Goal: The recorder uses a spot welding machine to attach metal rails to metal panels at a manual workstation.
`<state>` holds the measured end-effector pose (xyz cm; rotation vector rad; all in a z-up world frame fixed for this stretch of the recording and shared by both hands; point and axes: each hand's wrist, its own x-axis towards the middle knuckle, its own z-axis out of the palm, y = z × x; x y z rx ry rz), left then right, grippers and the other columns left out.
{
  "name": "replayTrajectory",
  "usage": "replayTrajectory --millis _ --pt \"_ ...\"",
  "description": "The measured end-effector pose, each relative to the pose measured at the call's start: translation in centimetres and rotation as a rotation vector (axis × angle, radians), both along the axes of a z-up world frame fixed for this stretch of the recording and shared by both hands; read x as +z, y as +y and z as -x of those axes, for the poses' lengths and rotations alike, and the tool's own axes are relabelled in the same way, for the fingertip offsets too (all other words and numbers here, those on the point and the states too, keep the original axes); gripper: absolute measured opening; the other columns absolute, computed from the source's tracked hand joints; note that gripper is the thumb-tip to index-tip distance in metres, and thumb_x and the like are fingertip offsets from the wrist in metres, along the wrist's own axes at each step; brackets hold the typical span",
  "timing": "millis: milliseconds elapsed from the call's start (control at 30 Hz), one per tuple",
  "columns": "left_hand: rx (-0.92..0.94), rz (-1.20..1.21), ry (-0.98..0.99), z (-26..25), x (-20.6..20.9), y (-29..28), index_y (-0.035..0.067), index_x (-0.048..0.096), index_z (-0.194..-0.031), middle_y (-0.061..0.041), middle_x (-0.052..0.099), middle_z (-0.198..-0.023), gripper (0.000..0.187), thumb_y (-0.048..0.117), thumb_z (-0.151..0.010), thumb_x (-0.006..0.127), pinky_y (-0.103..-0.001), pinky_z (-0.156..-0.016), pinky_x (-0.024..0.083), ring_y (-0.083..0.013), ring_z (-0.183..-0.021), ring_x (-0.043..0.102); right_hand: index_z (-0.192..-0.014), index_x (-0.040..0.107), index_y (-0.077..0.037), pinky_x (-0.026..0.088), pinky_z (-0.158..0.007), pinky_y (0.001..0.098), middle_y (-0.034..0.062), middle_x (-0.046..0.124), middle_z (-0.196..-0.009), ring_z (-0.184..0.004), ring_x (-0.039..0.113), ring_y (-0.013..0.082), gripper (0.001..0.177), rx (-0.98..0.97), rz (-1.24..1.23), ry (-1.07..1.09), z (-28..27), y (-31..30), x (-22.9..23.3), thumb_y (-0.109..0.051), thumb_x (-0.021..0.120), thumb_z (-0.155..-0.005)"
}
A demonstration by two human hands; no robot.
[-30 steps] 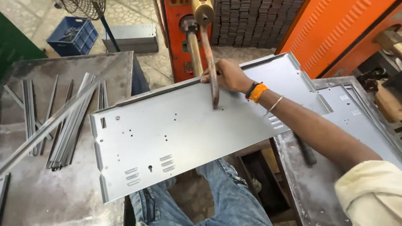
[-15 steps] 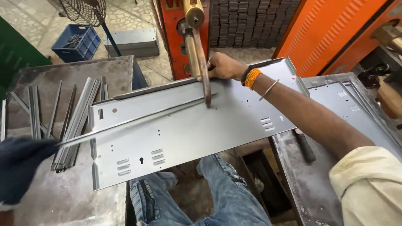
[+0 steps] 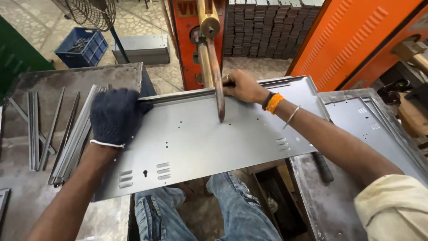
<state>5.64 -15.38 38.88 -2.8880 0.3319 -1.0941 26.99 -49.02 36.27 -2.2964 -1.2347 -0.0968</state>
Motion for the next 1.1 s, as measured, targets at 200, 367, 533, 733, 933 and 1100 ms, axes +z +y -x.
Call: replayTrajectory --millis 200,367,533,733,933,1100 --pt "0.111 0.073 -0.134 0.1 -0.7 6.2 0.015 0.076 -0.104 -0.01 0.073 -0.099 0.025 0.038 -0.094 0.077 -0.048 -0.083 0.05 -0.0335 -0.09 0.067 -0.096 0.073 0.0 0.052 -0.071 0.0459 0.0192 0.071 -0.087 -0.075 0.067 0.0333 0.016 -0.014 -0.067 -0.077 1.0 -0.1 -0.7 -0.015 0.072 -0.09" --pt "0.035 0.872 0.506 2.3 0.4 8.0 0.013 0.077 -0.113 -0.009 0.079 -0.095 0.026 0.028 -0.094 0.069 -0.039 -0.075 0.055 -0.0291 -0.082 0.07 -0.085 0.065 0.004 0.049 -0.069 0.0475 0.024 0.067 -0.085 -0.076 0.065 0.0378 0.012 0.011 -0.094 -0.147 0.4 -0.2 -2.1 -0.007 0.068 -0.089" --pt "0.143 0.794 0.516 1.9 -0.4 6.5 0.012 0.078 -0.111 -0.015 0.077 -0.094 0.025 0.027 -0.093 0.072 -0.039 -0.073 0.054 -0.0296 -0.08 0.071 -0.098 0.07 0.004 0.054 -0.076 0.0433 0.0231 0.07 -0.094 -0.081 0.069 0.0358 0.012 0.095 -0.124 -0.094 1.6 0.4 -1.0 -0.002 0.061 -0.093" --pt "0.033 0.662 0.409 0.2 -2.5 7.4 0.007 0.077 -0.108 -0.016 0.077 -0.099 0.024 0.026 -0.093 0.073 -0.04 -0.08 0.055 -0.0306 -0.086 0.073 -0.105 0.077 0.0 0.057 -0.08 0.0387 0.0184 0.076 -0.099 -0.085 0.074 0.0286 0.02 0.071 -0.08 -0.03 2.2 0.4 -0.1 0.0 0.063 -0.092" --pt "0.061 0.636 0.379 0.2 -2.6 7.3 0.008 0.078 -0.107 -0.017 0.076 -0.101 0.024 0.027 -0.093 0.073 -0.042 -0.08 0.055 -0.0334 -0.09 0.073 -0.106 0.077 -0.001 0.06 -0.071 0.036 0.0167 0.077 -0.096 -0.078 0.075 0.0234 0.016 0.072 -0.116 -0.02 1.8 0.5 -0.6 -0.005 0.066 -0.096" --pt "0.05 0.527 0.331 0.3 -2.3 7.1 0.011 0.079 -0.106 -0.015 0.076 -0.1 0.024 0.031 -0.094 0.073 -0.043 -0.079 0.056 -0.0352 -0.09 0.072 -0.096 0.077 -0.001 0.058 -0.064 0.0371 0.0155 0.076 -0.087 -0.069 0.072 0.0225 0.012 0.061 -0.113 -0.05 1.2 0.1 -1.2 -0.004 0.066 -0.096"
